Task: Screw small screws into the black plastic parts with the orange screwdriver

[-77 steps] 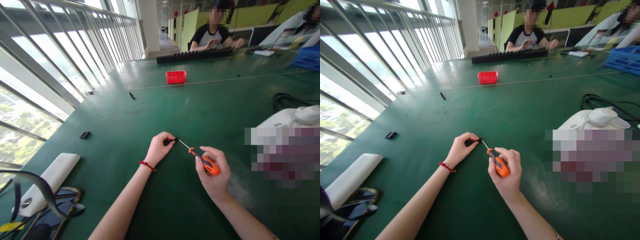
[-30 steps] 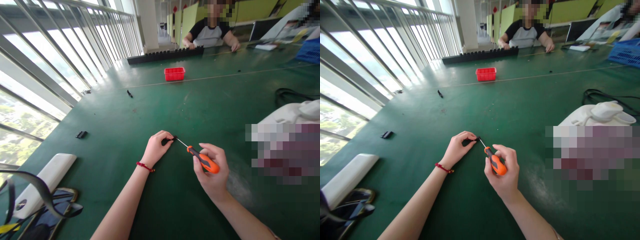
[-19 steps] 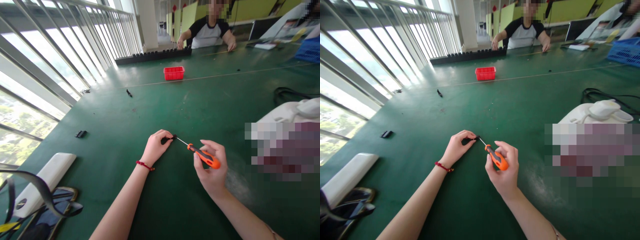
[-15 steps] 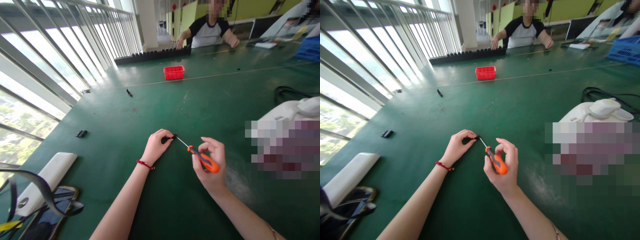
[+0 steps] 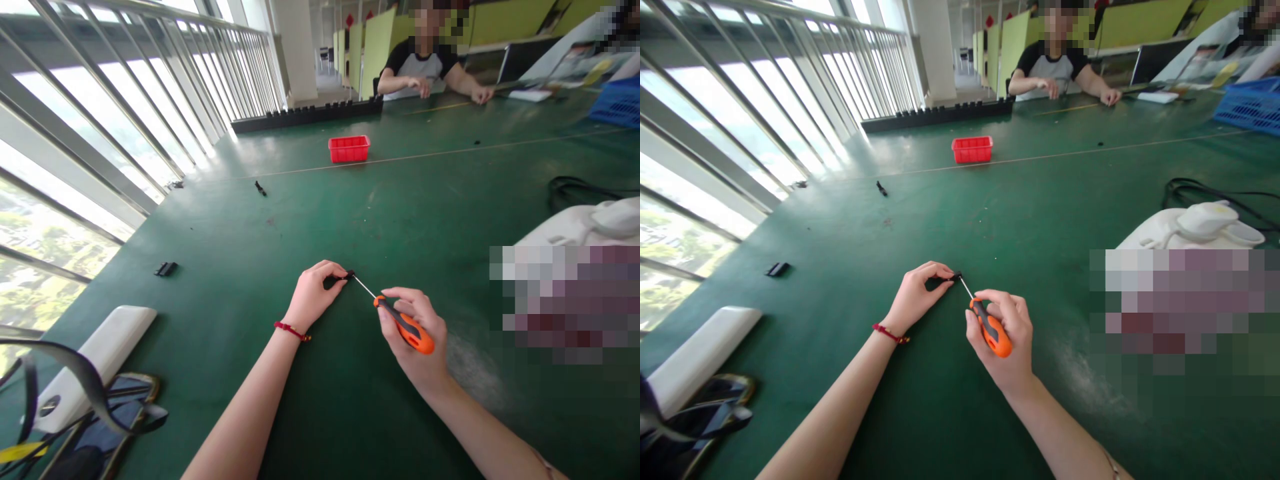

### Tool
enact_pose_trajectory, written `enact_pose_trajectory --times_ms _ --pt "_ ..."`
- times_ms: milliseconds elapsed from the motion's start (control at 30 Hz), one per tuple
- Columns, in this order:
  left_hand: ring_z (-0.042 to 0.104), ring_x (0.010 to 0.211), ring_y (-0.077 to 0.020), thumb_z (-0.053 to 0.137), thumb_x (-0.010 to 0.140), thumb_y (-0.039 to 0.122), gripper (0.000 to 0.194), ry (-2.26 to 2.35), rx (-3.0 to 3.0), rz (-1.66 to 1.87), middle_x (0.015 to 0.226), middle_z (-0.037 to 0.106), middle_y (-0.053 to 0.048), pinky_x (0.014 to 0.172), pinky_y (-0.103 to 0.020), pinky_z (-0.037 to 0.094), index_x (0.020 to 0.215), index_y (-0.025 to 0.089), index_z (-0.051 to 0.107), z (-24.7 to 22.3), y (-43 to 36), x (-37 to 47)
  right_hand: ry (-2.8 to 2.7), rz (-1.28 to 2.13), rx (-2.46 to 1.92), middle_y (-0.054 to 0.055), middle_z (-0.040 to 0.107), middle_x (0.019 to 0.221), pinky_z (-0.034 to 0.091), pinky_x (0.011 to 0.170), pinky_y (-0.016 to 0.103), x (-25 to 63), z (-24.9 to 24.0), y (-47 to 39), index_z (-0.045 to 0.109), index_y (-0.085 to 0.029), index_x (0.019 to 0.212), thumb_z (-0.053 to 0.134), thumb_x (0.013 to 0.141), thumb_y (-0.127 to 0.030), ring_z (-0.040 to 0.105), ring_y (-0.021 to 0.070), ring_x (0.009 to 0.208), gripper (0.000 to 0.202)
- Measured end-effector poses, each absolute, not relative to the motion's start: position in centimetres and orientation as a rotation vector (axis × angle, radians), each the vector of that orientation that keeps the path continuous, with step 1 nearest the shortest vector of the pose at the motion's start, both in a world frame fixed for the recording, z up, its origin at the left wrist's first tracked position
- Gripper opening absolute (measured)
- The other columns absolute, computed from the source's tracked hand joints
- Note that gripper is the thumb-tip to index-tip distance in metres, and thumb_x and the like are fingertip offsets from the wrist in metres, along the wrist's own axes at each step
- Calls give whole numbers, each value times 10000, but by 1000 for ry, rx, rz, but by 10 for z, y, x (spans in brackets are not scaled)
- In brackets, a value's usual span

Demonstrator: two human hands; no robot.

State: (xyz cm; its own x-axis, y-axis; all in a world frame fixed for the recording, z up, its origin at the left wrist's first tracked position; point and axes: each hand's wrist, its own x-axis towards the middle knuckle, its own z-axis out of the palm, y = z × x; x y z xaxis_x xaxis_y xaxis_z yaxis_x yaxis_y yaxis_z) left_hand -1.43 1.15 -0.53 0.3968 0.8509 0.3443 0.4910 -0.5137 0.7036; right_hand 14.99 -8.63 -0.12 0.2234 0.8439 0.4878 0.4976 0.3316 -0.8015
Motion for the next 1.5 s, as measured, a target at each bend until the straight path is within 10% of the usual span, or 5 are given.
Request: enact_pose_trajectory --times_ms 833,1000,1167,1333,1500 --pt "634 859 -159 584 784 128 70 1162 2163 949 907 680 -32 809 -294 503 793 181 628 -6 12 -15 -1440 391 -1303 -24 545 624 487 568 270 153 0 -85 584 -215 900 596 784 -188 546 135 597 120" --pt "633 858 -158 585 788 135 64 1153 2163 948 904 680 -29 812 -295 502 795 181 630 -6 12 -15 -1319 266 -1183 14 552 842 524 627 299 153 0 -83 508 -213 1097 623 737 -166 578 145 704 381" --pt "634 855 -158 589 783 129 65 1154 2161 947 900 681 -29 810 -293 503 790 180 628 -6 12 -14 -1445 331 -1261 -49 475 578 500 598 295 152 0 -84 555 -221 992 607 774 -176 523 137 577 229" --pt "632 849 -155 592 784 134 59 1156 2159 945 901 679 -27 805 -290 502 792 181 627 -6 12 -14 -1348 250 -1166 26 549 860 531 638 303 152 2 -83 498 -207 1112 620 738 -154 584 152 727 397" --pt "631 855 -155 591 783 129 58 1156 2159 946 899 677 -28 818 -292 498 788 176 625 -6 12 -14 -1441 352 -1299 -36 510 624 492 564 279 152 1 -84 551 -213 981 594 786 -196 521 125 561 201"
